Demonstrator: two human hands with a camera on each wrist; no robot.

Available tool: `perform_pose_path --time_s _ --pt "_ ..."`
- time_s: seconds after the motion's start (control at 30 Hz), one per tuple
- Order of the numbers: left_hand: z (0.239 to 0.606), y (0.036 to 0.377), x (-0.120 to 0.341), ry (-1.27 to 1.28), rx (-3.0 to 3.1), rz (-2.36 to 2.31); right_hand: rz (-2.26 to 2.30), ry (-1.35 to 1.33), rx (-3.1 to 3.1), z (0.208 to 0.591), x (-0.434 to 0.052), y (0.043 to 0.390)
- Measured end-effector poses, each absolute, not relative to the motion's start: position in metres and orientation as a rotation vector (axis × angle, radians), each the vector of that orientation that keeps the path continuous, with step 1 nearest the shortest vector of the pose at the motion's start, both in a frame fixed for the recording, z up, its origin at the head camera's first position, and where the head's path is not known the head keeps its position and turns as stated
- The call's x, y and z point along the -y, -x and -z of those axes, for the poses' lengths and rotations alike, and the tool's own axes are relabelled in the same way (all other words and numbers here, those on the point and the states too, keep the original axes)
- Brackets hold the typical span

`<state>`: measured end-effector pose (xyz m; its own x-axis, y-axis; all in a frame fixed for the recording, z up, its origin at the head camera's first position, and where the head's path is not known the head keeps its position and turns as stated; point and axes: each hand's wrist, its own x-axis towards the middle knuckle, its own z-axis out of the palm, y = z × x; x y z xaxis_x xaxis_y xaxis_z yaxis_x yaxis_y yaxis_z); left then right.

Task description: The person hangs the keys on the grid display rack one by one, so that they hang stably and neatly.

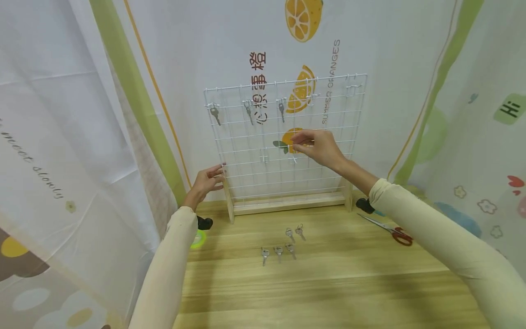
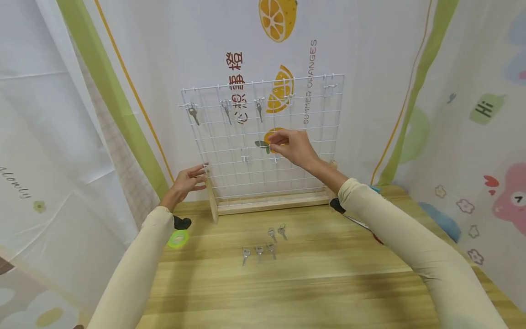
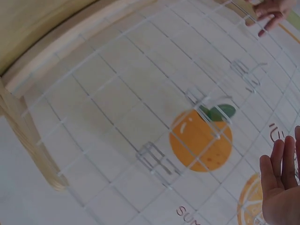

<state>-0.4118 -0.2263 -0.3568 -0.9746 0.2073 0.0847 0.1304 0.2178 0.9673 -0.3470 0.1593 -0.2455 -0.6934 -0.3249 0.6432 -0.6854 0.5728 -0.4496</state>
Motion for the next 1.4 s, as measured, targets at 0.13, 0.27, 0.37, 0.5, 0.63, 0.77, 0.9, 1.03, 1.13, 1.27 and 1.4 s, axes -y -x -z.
perform_pose_path --time_s 0.13,0.27,0.37,0.5,0.63,0.77,0.9,1.03,1.13,1.27,1.4 --pt "0.356 0.411 0.227 -0.347 -2.408 -1.895 -0.962 -0.835 2.341 0.266 -0.162 0.342" --pt "0.357 0.411 0.227 -0.365 -2.405 -1.904 -0.959 -0.859 2.38 0.288 -0.164 0.339" --pt "0.357 0.411 0.225 -0.368 -2.411 -1.919 -0.976 -0.884 2.403 0.305 -0.165 0.337" --pt "0.356 0.412 0.221 -0.366 -2.423 -1.953 -0.984 -0.916 2.428 0.327 -0.165 0.337" --pt "0.357 0.414 0.219 -0.346 -2.431 -1.983 -0.974 -0.945 2.458 0.347 -0.163 0.337" --pt "0.357 0.415 0.219 -0.336 -2.433 -1.99 -0.972 -0.966 2.477 0.366 -0.162 0.337" --pt "0.357 0.415 0.218 -0.335 -2.444 -1.972 -0.988 -0.99 2.512 0.384 -0.163 0.338" --pt "0.356 0.415 0.219 -0.322 -2.445 -1.954 -1.011 -1.025 2.535 0.4 -0.162 0.34" --pt "0.355 0.415 0.219 -0.311 -2.427 -1.962 -1.06 -1.027 2.55 0.411 -0.163 0.341" --pt "0.353 0.415 0.219 -0.312 -2.405 -1.973 -1.102 -0.998 2.58 0.424 -0.163 0.342" --pt "0.353 0.415 0.219 -0.302 -2.387 -1.979 -1.074 -0.964 2.633 0.437 -0.162 0.344"
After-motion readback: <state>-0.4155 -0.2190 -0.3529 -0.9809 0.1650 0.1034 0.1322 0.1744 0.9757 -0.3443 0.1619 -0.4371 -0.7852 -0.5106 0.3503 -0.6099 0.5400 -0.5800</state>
